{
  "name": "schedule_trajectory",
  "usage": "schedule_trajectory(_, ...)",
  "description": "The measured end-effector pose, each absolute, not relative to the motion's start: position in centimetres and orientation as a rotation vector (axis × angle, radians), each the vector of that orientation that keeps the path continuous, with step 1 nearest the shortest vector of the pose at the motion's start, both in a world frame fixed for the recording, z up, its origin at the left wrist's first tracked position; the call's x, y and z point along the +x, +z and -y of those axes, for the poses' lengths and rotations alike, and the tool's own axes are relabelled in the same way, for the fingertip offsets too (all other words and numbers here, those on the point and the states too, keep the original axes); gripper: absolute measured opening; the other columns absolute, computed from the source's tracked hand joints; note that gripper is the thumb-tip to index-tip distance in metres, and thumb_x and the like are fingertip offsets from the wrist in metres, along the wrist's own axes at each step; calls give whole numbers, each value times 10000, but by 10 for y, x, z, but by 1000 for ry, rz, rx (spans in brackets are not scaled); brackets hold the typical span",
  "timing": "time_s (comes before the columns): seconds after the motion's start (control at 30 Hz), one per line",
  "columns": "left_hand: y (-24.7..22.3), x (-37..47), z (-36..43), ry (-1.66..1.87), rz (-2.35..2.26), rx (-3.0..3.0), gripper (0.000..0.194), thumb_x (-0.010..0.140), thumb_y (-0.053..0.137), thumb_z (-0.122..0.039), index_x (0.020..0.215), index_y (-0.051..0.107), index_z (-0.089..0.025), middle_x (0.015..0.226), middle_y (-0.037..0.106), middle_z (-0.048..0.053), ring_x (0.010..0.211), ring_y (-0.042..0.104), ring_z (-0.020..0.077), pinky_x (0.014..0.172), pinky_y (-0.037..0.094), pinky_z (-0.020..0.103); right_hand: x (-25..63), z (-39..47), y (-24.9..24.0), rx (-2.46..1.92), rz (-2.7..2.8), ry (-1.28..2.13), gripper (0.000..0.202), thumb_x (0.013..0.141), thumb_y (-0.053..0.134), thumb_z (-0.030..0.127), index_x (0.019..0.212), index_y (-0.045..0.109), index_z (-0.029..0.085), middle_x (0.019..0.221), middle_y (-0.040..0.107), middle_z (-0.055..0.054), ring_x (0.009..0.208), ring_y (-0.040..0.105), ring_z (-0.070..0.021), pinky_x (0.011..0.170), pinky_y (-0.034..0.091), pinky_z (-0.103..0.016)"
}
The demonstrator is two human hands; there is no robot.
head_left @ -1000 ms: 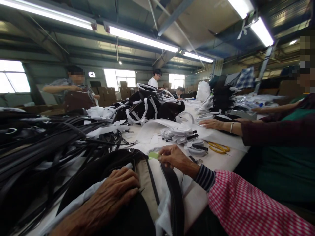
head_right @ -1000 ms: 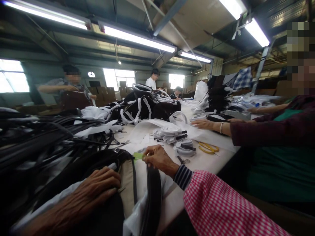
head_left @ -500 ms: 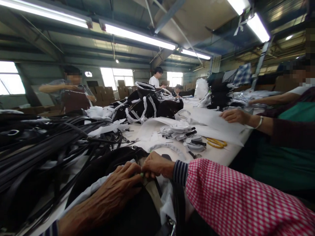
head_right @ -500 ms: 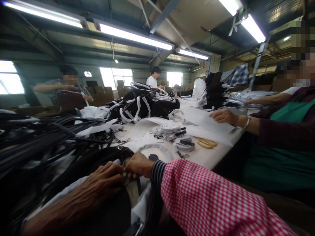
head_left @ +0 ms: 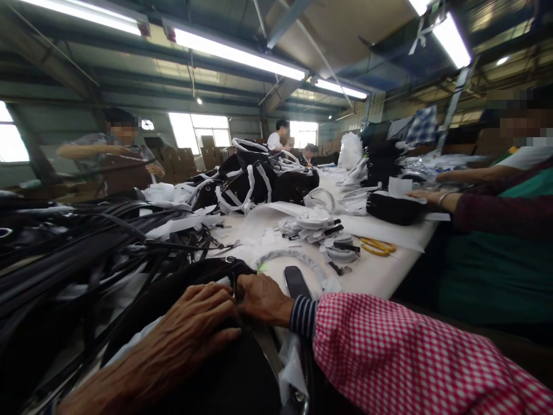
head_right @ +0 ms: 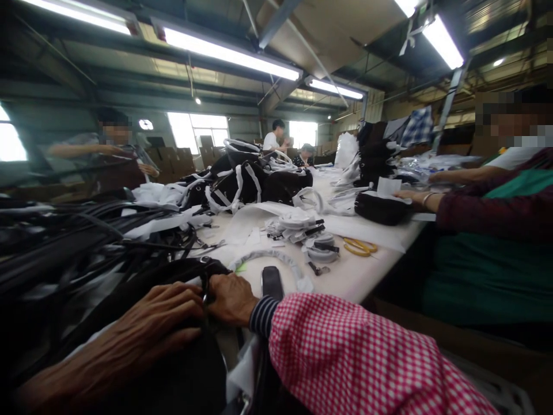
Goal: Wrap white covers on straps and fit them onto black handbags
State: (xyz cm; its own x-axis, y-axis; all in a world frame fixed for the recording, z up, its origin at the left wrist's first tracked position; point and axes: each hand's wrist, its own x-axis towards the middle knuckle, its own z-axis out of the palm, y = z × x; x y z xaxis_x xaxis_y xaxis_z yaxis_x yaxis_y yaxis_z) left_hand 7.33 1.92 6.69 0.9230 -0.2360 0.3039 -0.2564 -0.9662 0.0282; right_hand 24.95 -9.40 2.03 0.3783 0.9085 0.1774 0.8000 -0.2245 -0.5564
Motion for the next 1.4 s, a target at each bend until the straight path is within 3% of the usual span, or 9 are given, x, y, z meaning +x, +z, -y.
schedule_trajectory(0.17,64,79,-31,371,348,3121,230,1033,564,-536,1130,660,-351,1196,729,-34,1359,514,260,1199,230,469,258,97,11,-1710,1556,498,112,754,646,59,714,706,144,662,621,31,681,566,-120,639,414,-206)
schedule_trajectory(0.37,55,83,-42,120,219,3072,241,1088,453,-438,1100,670,-333,1153,726,-30,1399,451,249,1127,311,427,275,111,10,-1472,1210,987,116,754,637,85,808,732,127,657,620,28,572,552,-101,531,410,-190)
schedule_trajectory(0.43,48,83,-41,150,186,3097,217,1086,476,-428,1171,655,-341,1240,706,-33,1399,448,242,1114,305,415,280,120,12,-1502,1196,932,140,761,651,112,867,741,128,657,621,24,556,562,-111,499,390,-194)
schedule_trajectory(0.6,45,83,-34,119,190,3087,226,1102,450,-398,1234,621,-332,1289,692,-23,1408,431,238,1119,250,424,277,139,19,-1664,1728,635,116,766,799,191,880,780,178,880,693,0,807,612,-151,704,438,-224)
schedule_trajectory(0.77,54,84,-27,35,161,3058,218,1100,453,-409,1208,626,-333,1289,689,-31,1413,425,253,1121,224,435,261,141,25,-1805,1973,440,57,833,702,141,857,744,172,894,689,-3,782,594,-143,655,376,-240)
schedule_trajectory(0.97,62,87,-27,81,237,2999,245,1096,465,-403,1131,700,-342,1183,716,-26,1324,472,250,1074,273,415,262,132,13,-1892,2089,64,68,879,637,246,889,646,179,853,707,-33,721,593,-164,620,336,-280)
schedule_trajectory(1.13,66,104,-28,45,59,3052,411,1096,413,-425,849,688,-245,936,720,2,1026,556,243,839,339,401,272,100,13,-2164,1877,-127,126,945,553,234,995,646,164,946,744,-104,822,674,-227,667,389,-310)
schedule_trajectory(1.2,64,112,-29,104,-43,3123,376,1065,474,-418,802,669,-233,880,700,10,968,550,248,783,315,395,273,91,15,-2205,1843,-167,149,954,540,237,1031,637,154,983,748,-119,850,689,-239,667,398,-314)
schedule_trajectory(1.4,61,135,-36,472,-103,3207,141,948,560,-215,935,686,-277,925,701,15,956,542,288,749,290,403,275,101,15,-2033,1842,-417,136,943,546,255,1034,585,162,1015,732,-99,852,698,-227,630,396,-320)
